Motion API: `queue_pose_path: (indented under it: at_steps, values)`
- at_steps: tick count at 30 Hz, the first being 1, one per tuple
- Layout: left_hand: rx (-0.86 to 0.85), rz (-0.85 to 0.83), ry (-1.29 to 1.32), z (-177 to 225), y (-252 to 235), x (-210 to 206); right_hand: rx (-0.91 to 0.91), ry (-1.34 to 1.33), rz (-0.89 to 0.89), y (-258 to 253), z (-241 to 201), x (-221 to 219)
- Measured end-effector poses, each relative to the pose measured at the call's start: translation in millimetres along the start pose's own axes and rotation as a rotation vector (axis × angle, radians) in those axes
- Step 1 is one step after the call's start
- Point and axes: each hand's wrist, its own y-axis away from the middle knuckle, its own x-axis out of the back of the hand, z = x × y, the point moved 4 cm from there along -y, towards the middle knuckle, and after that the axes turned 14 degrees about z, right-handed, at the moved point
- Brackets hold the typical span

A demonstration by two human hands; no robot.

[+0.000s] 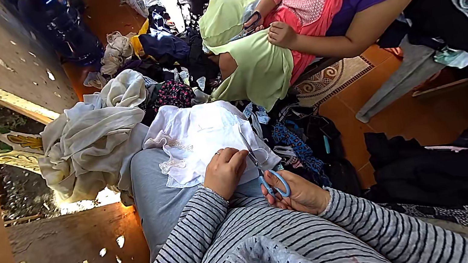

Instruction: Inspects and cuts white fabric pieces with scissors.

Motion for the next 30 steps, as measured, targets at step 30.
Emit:
queue_pose_path:
  at_steps: [30]
  values:
    - [-0.078, 0.051, 0.028, 13, -1, 6, 0.070, -0.046, 0.129, -9, -12, -2]
